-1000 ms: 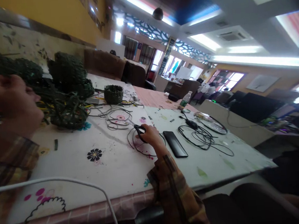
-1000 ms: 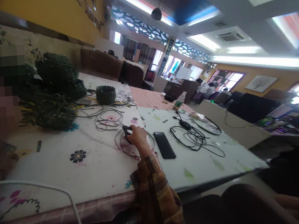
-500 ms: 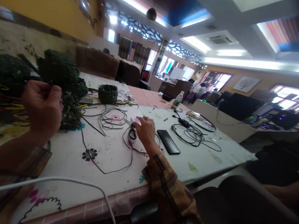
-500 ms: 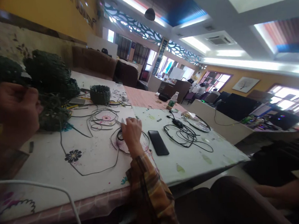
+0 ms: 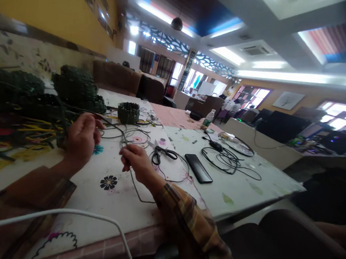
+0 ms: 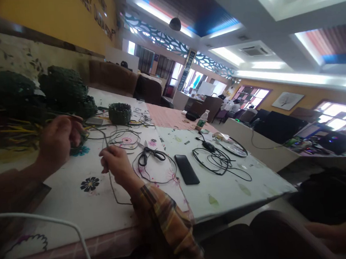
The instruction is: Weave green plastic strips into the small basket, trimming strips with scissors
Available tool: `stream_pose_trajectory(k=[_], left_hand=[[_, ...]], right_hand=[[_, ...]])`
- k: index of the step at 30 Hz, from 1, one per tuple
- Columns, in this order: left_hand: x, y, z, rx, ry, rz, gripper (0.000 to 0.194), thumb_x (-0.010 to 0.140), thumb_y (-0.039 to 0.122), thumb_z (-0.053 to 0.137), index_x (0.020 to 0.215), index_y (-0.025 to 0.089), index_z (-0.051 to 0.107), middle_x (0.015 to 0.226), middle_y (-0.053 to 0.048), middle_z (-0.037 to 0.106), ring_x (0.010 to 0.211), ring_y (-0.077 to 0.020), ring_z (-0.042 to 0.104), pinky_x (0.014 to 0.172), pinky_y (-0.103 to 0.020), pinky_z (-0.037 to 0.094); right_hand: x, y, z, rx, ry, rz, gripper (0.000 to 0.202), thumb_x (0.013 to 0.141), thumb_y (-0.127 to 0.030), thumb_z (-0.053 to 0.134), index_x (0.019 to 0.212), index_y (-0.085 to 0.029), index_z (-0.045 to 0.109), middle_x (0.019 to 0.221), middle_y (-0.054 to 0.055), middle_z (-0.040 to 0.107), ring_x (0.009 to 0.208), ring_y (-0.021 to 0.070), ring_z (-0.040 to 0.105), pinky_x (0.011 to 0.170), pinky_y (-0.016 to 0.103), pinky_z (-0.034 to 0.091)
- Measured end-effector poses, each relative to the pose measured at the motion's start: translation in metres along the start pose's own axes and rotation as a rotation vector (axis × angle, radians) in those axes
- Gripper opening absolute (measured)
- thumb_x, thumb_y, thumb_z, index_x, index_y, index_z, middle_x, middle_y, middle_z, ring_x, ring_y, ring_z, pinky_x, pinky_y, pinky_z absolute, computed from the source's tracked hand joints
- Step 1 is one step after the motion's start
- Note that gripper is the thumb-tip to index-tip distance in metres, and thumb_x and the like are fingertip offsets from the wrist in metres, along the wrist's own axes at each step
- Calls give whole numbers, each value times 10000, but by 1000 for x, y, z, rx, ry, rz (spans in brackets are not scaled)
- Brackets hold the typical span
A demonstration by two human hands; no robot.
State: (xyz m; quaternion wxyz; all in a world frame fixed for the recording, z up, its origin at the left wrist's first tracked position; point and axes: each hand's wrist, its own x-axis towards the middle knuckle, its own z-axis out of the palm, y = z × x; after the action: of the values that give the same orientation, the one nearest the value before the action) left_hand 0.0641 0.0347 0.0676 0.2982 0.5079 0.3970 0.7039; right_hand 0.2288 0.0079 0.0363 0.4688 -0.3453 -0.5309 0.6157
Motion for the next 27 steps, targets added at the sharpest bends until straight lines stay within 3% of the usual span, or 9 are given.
stream_pose_trajectory(k=[4,7,9,12,20,23,27], left_hand=[[-17,-13,18,-8,-192,-257,278,810,379,720,934,135,666,745,-4,595,460,-74,440,394,-207,325],[-27,-18,27,-55,-340,-402,368,741,457,753,858,110,715,666,-32,583,508,-109,483,435,-218,378],[-30,-18,28,-88,-348,-439,366,731,468,749,818,113,721,572,-2,500,486,-94,420,430,-204,336],[-27,-18,26,-121,-287,-450,302,736,418,750,763,122,700,524,38,396,456,-68,320,410,-188,255],[1,-19,12,-118,35,-345,171,852,238,646,733,135,579,526,61,379,414,-53,291,378,-183,208],[14,-4,3,-112,126,-282,209,888,214,592,710,164,496,550,70,358,408,-52,276,374,-186,196],[32,29,-13,-29,255,-102,154,944,186,495,793,190,469,590,73,347,440,-72,271,398,-179,242]], right_hand=[[-6,-7,-16,107,61,-39,207,807,-366,641,777,-189,537,500,-106,458,363,37,346,358,162,356],[-13,-6,-15,139,-51,8,246,810,-401,666,803,-193,535,514,-105,425,395,36,318,369,155,319],[-17,-4,-11,149,-125,42,260,817,-416,672,813,-200,527,514,-112,397,398,37,285,367,157,289],[-21,-3,-6,155,-149,85,246,835,-393,659,797,-210,500,505,-123,348,400,35,231,364,149,210],[-25,-10,-5,123,-280,248,195,879,-330,602,772,-199,506,504,-119,319,405,34,185,376,154,122],[-24,-18,-17,-19,-373,301,218,872,-340,631,763,-192,515,518,-108,339,413,35,213,375,154,130],[-21,-40,-57,-160,-464,255,237,867,-355,664,776,-180,531,566,-91,353,448,40,260,379,152,152]])
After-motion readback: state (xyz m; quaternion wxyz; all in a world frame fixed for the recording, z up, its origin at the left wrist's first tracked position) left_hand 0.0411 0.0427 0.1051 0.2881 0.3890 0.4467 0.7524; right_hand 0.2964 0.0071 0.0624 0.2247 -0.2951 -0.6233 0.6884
